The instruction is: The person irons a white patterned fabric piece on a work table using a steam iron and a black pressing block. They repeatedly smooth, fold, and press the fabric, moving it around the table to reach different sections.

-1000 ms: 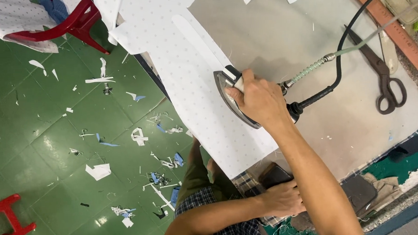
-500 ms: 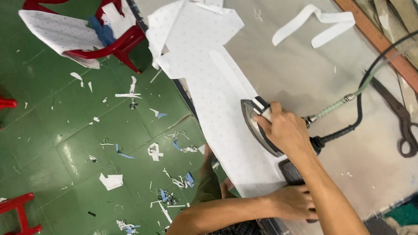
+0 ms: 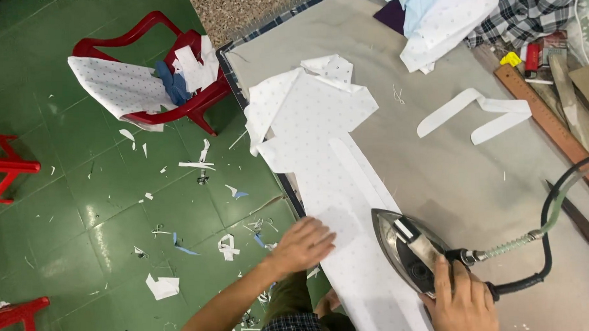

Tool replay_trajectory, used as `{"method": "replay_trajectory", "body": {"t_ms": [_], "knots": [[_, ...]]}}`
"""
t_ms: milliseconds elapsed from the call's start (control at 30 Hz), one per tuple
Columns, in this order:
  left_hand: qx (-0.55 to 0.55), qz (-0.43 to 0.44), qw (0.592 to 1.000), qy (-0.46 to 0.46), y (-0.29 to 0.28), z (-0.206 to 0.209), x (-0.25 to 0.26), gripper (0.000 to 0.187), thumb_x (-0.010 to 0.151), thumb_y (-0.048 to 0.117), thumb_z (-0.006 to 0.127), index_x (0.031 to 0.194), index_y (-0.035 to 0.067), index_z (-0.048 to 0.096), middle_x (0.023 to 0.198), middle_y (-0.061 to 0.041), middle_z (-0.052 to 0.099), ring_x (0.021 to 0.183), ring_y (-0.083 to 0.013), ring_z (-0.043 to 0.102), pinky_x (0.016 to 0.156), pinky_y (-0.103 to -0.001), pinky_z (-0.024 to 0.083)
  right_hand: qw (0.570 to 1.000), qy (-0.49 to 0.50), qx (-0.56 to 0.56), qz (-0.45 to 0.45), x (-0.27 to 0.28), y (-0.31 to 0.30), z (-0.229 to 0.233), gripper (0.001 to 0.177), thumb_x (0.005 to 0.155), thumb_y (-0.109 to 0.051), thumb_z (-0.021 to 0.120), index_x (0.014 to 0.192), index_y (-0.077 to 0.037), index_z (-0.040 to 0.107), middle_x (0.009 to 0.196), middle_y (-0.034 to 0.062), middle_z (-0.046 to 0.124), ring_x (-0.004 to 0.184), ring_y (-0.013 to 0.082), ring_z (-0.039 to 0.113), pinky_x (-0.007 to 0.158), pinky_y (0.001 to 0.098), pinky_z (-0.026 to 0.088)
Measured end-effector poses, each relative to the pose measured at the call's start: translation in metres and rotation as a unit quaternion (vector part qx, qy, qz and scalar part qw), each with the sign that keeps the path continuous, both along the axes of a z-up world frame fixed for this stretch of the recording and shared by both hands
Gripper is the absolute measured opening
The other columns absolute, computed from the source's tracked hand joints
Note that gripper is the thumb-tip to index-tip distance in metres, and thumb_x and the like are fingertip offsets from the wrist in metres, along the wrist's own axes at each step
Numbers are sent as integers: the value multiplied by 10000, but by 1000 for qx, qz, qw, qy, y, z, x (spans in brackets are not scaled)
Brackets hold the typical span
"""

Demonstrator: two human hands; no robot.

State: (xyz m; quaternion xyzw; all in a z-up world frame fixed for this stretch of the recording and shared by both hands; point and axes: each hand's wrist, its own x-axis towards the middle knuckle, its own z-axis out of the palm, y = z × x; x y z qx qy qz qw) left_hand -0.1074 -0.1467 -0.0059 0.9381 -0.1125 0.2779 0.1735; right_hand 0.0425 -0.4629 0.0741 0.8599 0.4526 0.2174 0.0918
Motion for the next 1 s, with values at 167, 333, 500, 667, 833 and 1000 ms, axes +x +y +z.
{"method": "replay_trajectory", "body": {"t_ms": [167,333,500,667,833,1000], "knots": [[47,129,985,101,82,14,42,413,1052,380,567,1338,86,616,1364,-186,601,1273,-363,562,1130,-520,429,944,317,0,-91,38,33,-7,793,803,-642,599,1467,-218,508,1134,53,703,915,290,729,659,467,645],[70,119,971,194,126,11,89,632,1047,576,401,1545,192,464,1625,-224,331,1517,-424,289,1267,-567,180,907,387,-78,-148,49,51,-24,757,828,-656,565,1445,-235,439,694,103,750,602,404,721,532,550,571],[76,84,976,184,148,2,119,636,1029,617,401,1538,243,483,1641,-208,312,1525,-411,287,1266,-571,164,891,397,-87,-205,47,76,-25,744,837,-657,561,1451,-254,441,769,79,763,641,390,740,560,555,583],[58,72,981,173,154,-2,128,626,1032,625,370,1520,259,511,1641,-201,320,1529,-411,280,1255,-586,180,902,380,-64,-193,50,117,-11,680,863,-626,575,1379,-187,517,811,105,766,691,397,738,570,563,600],[43,76,982,167,154,0,128,624,1027,622,406,1524,256,496,1639,-203,324,1522,-417,302,1249,-596,192,877,422,-81,-214,63,167,6,624,911,-610,544,1347,-165,502,841,113,760,766,406,727,655,569,602],[26,71,983,169,156,0,128,624,1020,608,434,1495,217,538,1630,-222,333,1516,-422,309,1246,-600,175,931,330,-23,-153,71,195,-14,599,911,-614,576,1250,-121,564,690,101,704,538,387,671,465,540,528]]}}
